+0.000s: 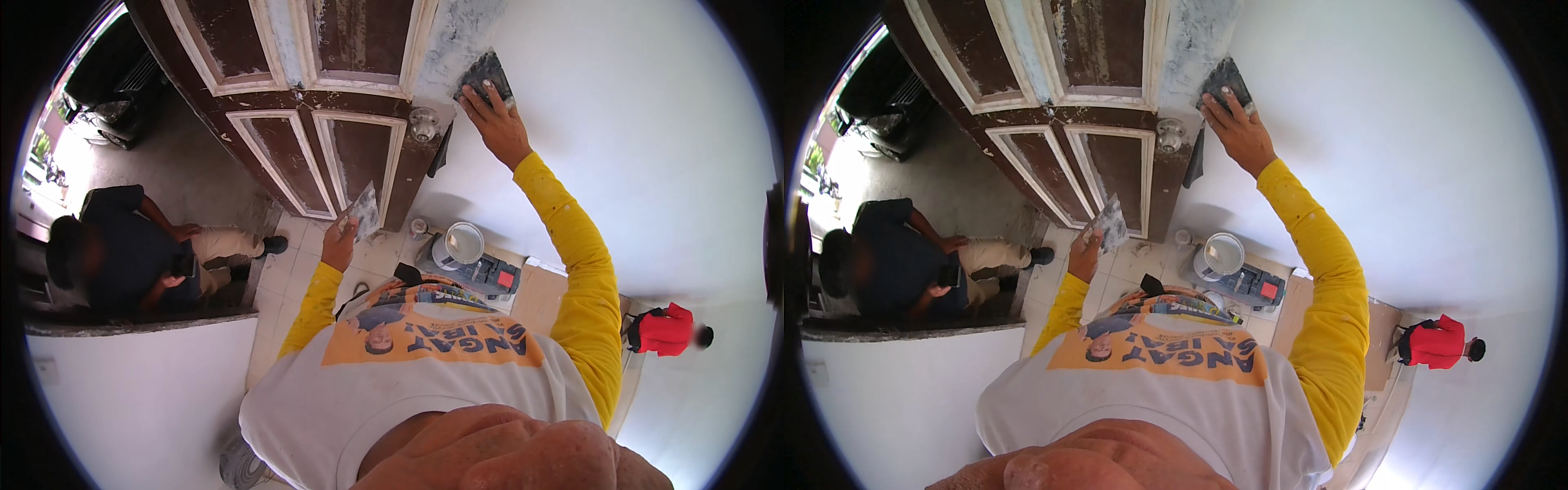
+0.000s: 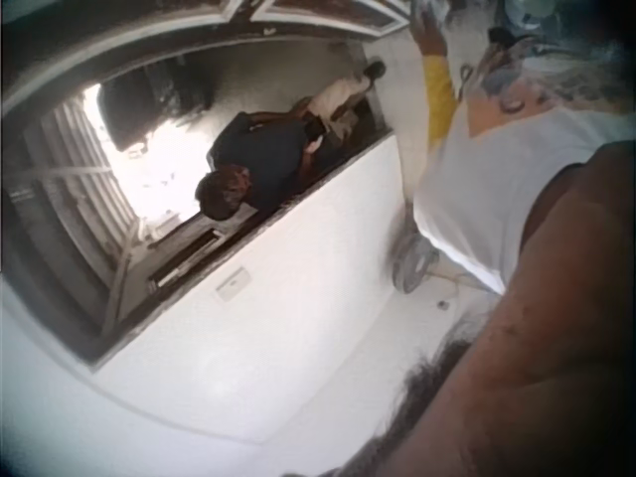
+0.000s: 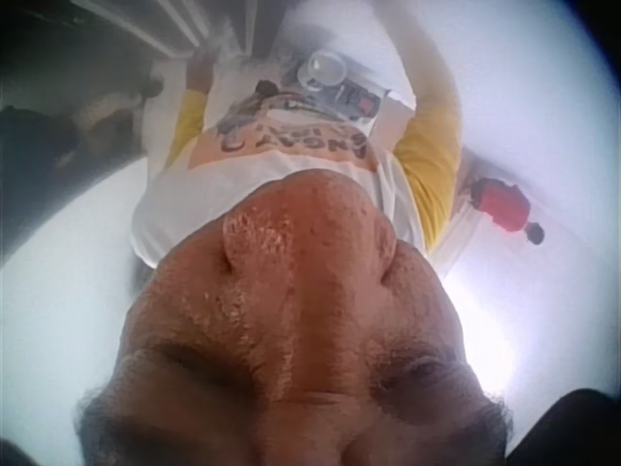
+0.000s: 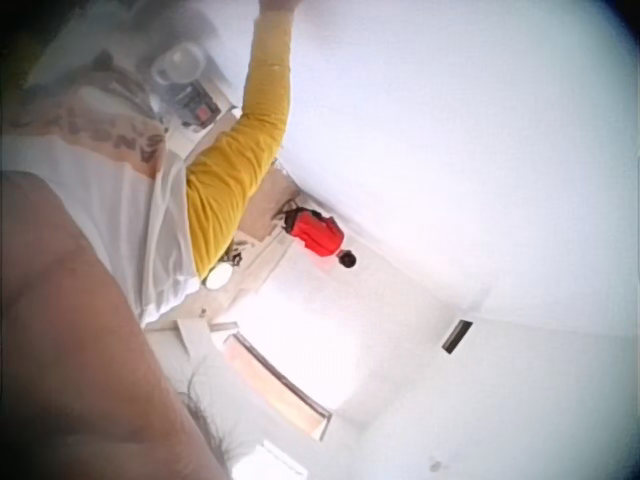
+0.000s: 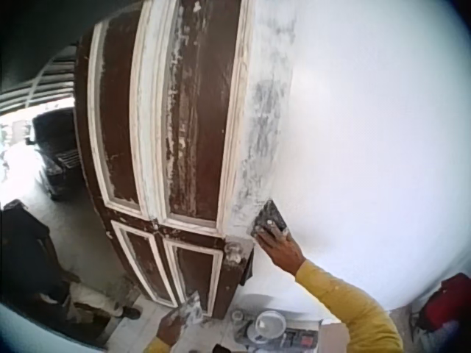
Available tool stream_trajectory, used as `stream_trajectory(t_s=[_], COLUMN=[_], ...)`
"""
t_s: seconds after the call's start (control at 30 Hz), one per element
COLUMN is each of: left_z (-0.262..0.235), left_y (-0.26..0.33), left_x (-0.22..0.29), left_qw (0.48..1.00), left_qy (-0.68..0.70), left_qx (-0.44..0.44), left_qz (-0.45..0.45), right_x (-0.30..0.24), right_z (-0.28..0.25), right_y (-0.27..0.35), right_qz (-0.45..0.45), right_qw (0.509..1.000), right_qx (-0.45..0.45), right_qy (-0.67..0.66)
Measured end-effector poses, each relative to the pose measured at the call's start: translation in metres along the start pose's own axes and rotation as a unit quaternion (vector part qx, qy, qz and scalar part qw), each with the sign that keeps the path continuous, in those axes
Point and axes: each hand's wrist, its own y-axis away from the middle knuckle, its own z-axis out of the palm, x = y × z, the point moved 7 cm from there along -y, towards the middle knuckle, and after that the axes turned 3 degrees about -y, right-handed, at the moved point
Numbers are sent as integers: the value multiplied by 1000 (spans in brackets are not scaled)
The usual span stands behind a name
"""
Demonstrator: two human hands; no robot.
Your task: The person applies plaster to a wooden door frame using a putty knife and a larger trowel. They repeatedly scoop plaster from a bucket and spread it onto the frame's edges and corners.
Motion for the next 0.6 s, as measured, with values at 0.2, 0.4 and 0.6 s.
stream_trajectory(t_s=[0.2, 0.4, 0.6], left_z=[-5, 2, 16], left_y=[-3, -12, -28], left_x=[3, 1, 13], left_qw=[1000, 995, 880], left_qy=[10, 90, 464], left_qx=[11, -15, -33], left_qz=[-5, -32, -101], right_x=[5, -6, -11], right_z=[26, -20, 11], right_y=[55, 4, 61], right_qz=[34, 47, 83], right_qw=[998, 999, 991], right_qx=[-52, 18, -74], right_qy=[-3, -9, -70])
